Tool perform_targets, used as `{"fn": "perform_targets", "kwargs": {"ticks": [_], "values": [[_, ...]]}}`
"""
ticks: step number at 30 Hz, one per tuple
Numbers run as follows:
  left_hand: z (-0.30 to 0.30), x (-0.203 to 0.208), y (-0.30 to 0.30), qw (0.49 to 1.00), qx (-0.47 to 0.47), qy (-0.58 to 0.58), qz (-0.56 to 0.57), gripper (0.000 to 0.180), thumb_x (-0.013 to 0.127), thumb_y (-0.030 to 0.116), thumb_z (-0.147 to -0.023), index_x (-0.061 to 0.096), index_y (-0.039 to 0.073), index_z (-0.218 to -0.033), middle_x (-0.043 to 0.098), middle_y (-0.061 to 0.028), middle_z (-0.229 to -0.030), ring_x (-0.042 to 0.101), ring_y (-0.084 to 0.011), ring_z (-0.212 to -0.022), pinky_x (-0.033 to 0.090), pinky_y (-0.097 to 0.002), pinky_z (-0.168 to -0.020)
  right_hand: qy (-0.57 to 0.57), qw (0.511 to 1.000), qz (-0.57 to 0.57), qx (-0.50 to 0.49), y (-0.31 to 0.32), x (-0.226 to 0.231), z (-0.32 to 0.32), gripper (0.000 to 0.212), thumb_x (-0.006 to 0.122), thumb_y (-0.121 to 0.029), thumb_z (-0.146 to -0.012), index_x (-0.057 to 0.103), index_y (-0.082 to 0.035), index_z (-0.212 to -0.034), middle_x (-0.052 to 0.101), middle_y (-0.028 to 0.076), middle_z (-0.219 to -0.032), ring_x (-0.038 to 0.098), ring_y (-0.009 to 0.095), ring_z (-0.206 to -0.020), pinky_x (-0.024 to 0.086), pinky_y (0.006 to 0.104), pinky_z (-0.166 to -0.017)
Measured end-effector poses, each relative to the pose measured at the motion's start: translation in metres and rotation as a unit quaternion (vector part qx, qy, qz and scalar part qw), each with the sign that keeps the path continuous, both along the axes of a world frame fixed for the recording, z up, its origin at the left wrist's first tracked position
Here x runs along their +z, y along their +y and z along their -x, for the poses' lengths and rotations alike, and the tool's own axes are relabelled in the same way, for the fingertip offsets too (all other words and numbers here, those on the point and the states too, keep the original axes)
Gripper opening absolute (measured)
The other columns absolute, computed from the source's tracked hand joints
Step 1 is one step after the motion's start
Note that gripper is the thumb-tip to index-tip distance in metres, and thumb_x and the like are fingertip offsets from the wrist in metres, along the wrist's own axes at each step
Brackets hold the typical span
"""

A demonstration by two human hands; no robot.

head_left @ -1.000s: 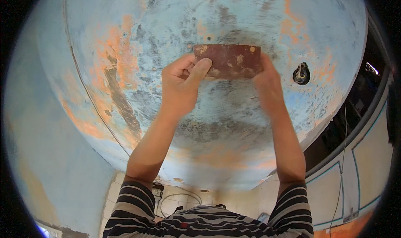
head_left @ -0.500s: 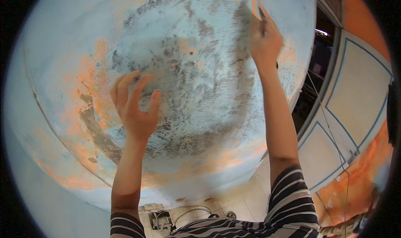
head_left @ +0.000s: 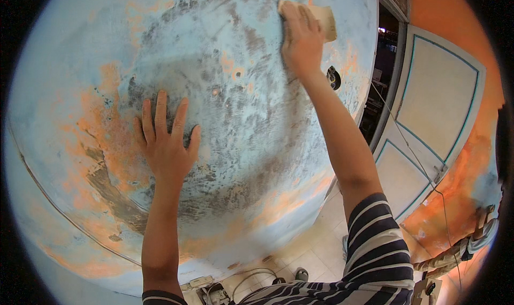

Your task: The person sands the ceiling surface using sandpaper by hand.

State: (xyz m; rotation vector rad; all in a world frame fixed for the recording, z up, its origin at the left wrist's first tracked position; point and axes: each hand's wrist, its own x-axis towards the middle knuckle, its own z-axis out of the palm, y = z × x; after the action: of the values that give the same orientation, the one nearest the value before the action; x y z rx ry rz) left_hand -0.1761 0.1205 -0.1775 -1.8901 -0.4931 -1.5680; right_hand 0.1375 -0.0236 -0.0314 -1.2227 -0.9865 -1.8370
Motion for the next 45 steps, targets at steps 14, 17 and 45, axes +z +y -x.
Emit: {"fn": "perform_targets", "kwargs": {"ticks": [14, 17, 45], "values": [[-0.001, -0.001, 0.002, 1.000, -0.009, -0.004, -0.021, 0.058, 0.071, 0.041, -0.090, 0.059, 0.027, -0.145, 0.042, -0.0095, -0.161, 0.036, -0.0401, -0.148, 0.028, -0.0597, -0.119, 0.006, 0.998, 0.059, 0.000, -0.010, 0.002, -0.014, 0.062, 0.056, -0.001, -0.090, 0.049, -0.024, -0.146, 0.057, 0.002, -0.147, 0.046, 0.029, -0.142, 0.031, 0.0639, -0.107], [-0.004, 0.001, 0.004, 0.999, -0.016, -0.008, -0.045, 0.056, 0.068, 0.044, -0.093, 0.059, 0.027, -0.146, 0.042, -0.0101, -0.161, 0.036, -0.0401, -0.148, 0.028, -0.0601, -0.119, 0.015, 0.999, 0.042, -0.011, -0.018, 0.004, -0.031, 0.064, 0.055, 0.000, -0.089, 0.048, -0.025, -0.148, 0.056, 0.003, -0.148, 0.045, 0.029, -0.144, 0.030, 0.0656, -0.108], [-0.071, 0.112, -0.084, 0.992, 0.068, 0.068, -0.086, 0.049, 0.067, 0.042, -0.093, 0.064, 0.029, -0.139, 0.046, -0.0079, -0.158, 0.039, -0.0352, -0.145, 0.024, -0.0594, -0.118, -0.206, 0.954, 0.214, 0.043, -0.047, 0.048, -0.080, 0.063, 0.061, 0.005, -0.086, 0.060, -0.024, -0.142, 0.059, -0.004, -0.148, 0.046, 0.024, -0.142, 0.028, 0.0574, -0.115]]}}
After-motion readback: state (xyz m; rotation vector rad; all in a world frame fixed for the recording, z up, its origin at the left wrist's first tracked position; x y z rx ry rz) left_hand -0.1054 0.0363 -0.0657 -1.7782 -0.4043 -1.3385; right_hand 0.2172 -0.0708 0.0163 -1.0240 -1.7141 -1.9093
